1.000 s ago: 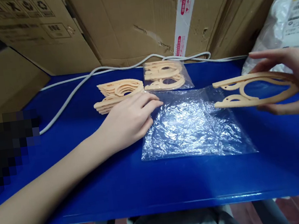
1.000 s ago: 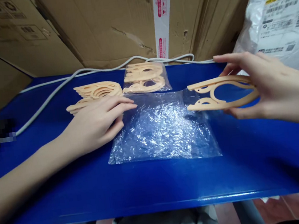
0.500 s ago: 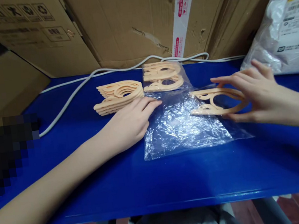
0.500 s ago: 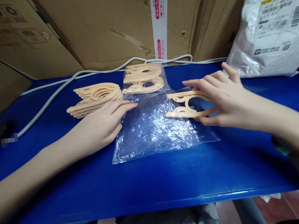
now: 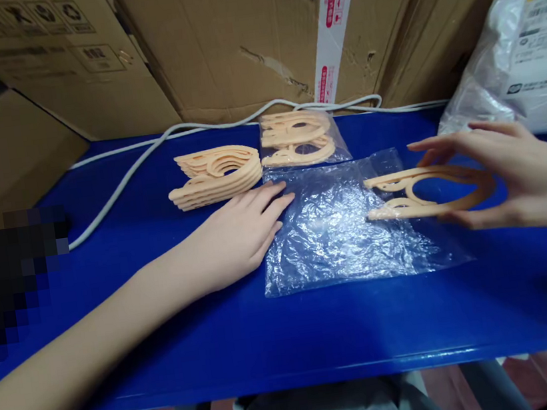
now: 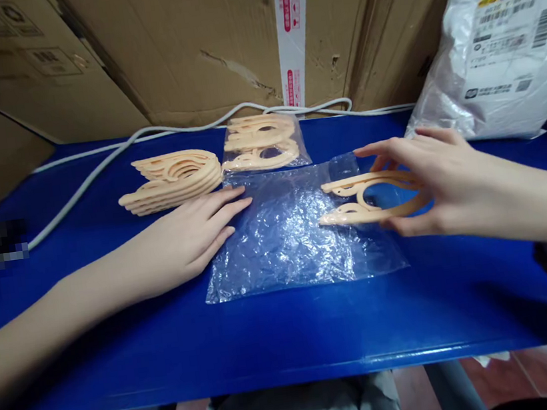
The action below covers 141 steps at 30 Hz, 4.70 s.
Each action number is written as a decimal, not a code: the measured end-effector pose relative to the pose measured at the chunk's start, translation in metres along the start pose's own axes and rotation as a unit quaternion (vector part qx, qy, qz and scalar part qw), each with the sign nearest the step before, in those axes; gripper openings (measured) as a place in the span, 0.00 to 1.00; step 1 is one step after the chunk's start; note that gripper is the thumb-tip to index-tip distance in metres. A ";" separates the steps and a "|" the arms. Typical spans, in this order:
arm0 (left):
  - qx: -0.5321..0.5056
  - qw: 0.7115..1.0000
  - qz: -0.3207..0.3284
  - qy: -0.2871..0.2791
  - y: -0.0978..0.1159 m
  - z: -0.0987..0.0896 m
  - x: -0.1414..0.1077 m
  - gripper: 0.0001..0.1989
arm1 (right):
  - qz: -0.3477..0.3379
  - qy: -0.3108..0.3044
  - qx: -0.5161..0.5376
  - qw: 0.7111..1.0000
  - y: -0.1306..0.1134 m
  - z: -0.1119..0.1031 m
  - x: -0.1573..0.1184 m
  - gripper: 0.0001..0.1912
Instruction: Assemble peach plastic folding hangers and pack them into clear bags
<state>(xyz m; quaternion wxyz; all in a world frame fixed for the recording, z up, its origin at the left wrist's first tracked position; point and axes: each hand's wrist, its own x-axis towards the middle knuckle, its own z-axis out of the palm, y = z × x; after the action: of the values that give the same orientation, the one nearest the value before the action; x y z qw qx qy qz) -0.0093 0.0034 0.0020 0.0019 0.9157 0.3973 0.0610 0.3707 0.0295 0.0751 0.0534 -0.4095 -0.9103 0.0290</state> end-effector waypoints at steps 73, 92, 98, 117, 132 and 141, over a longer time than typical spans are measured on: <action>-0.135 0.988 -0.003 0.069 -0.002 0.002 0.008 0.31 | 0.075 0.106 0.213 0.969 -0.044 0.049 0.030 0.27; -0.029 0.997 0.013 0.070 -0.001 -0.001 0.007 0.26 | -0.004 0.031 0.142 0.989 -0.045 0.052 0.032 0.33; -0.026 0.998 0.018 0.046 -0.002 0.003 0.008 0.38 | -0.028 0.033 0.112 0.993 -0.043 0.054 0.032 0.32; 0.028 0.982 -0.132 0.132 -0.056 -0.034 0.000 0.46 | -0.023 0.070 0.148 0.986 -0.047 0.047 0.033 0.27; 0.026 0.984 -0.150 0.091 -0.078 -0.020 -0.002 0.44 | -0.006 0.093 0.114 0.989 -0.041 0.046 0.033 0.25; 0.057 0.977 -0.131 0.159 -0.040 -0.035 0.000 0.48 | 0.039 0.209 0.107 0.971 -0.046 0.034 0.028 0.19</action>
<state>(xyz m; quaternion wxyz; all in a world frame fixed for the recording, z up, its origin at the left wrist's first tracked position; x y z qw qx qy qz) -0.0426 0.0288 0.0349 -0.1049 0.8332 0.5114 0.1821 0.3145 0.0198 0.0481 0.2843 -0.4339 -0.8539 0.0419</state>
